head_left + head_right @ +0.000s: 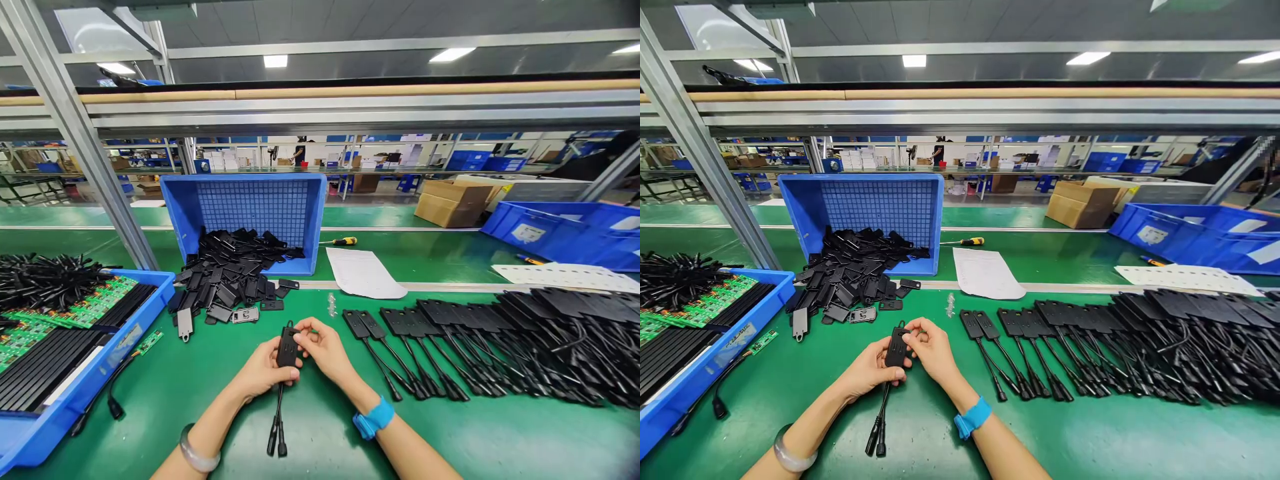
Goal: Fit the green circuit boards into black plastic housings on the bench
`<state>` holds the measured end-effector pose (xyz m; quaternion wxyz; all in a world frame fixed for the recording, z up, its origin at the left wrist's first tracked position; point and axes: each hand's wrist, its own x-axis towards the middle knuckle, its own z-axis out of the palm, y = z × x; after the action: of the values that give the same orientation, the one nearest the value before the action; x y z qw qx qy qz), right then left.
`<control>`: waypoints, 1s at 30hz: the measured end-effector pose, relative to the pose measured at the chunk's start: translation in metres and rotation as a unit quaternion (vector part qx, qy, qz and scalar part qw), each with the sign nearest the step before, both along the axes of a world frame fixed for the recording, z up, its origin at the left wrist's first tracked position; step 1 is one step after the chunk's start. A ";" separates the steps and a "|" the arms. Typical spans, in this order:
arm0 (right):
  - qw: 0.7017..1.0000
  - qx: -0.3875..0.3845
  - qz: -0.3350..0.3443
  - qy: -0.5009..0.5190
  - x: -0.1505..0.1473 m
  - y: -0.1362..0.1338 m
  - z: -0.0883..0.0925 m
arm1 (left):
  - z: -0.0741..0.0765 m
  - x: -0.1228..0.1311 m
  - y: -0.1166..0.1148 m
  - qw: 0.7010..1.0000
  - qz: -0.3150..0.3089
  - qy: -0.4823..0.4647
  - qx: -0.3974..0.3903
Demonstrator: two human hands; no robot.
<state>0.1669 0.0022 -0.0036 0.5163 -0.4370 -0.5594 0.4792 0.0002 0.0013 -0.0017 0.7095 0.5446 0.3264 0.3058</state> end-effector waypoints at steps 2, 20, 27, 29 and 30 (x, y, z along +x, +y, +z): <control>1.000 -0.020 -0.005 0.018 -0.002 -0.001 0.000 | -0.001 0.001 0.000 1.000 0.007 0.018 0.014; 0.996 -0.078 0.029 -0.016 -0.013 -0.002 -0.006 | -0.007 0.004 -0.001 0.997 0.033 0.052 0.052; 0.909 0.103 -0.076 -0.397 -0.019 -0.015 0.006 | -0.010 0.001 -0.001 0.997 -0.026 -0.069 -0.008; 0.865 0.081 -0.101 -0.486 -0.010 -0.015 0.015 | -0.011 -0.002 0.000 0.998 -0.044 -0.042 -0.006; 0.838 0.065 -0.121 -0.528 -0.003 -0.015 0.019 | -0.011 -0.003 0.000 0.999 -0.043 -0.024 0.002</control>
<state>0.1640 -0.0123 0.0150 0.2235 -0.6531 -0.7200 0.0719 -0.0026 0.0015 -0.0132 0.7285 0.5518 0.2856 0.2885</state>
